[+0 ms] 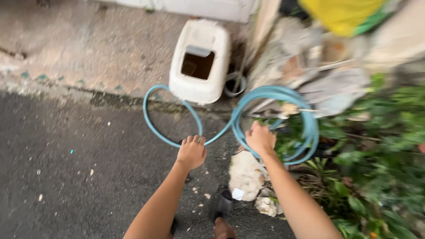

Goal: Watering plants in a garden using a hose.

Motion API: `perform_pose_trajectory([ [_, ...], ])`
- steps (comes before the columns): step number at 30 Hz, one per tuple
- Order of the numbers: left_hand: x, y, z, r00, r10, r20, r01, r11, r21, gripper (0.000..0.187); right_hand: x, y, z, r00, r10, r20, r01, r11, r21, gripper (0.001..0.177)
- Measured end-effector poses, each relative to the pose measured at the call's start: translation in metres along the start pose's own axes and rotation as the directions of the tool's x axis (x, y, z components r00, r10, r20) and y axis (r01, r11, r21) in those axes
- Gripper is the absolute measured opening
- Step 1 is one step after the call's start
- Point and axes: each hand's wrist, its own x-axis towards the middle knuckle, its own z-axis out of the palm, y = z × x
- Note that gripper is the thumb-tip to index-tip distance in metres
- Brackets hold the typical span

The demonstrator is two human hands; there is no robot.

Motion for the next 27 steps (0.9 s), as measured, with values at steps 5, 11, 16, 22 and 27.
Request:
perform_pose_trajectory([
  [5, -0.009, -0.076, 0.083, 0.991, -0.1, 0.089, 0.101, 0.995, -0.002, 0.046, 0.044, -0.029, 0.208, 0.981, -0.17, 0.094, 0.149, 0.97, 0.193, 0.026],
  [11, 0.014, -0.166, 0.249, 0.991, -0.124, 0.047, 0.124, 0.992, -0.006, 0.051, 0.148, -0.057, 0.406, 0.967, -0.194, 0.163, 0.137, 0.942, 0.307, 0.025],
  [16, 0.032, -0.2, 0.329, 0.984, -0.165, 0.071, 0.17, 0.983, -0.074, 0.038, 0.23, -0.075, 0.5, 0.993, -0.026, 0.112, -0.038, 0.84, 0.541, 0.057],
  [22, 0.045, -0.213, 0.331, 0.988, -0.14, -0.064, 0.126, 0.975, -0.184, 0.035, 0.28, -0.102, 0.559, 0.944, -0.05, 0.326, -0.27, 0.455, 0.849, 0.084],
  [27, 0.058, -0.208, 0.283, 0.98, -0.076, -0.184, 0.044, 0.984, -0.172, 0.04, 0.302, -0.13, 0.548, 0.83, -0.091, 0.551, -0.529, 0.184, 0.828, 0.094],
])
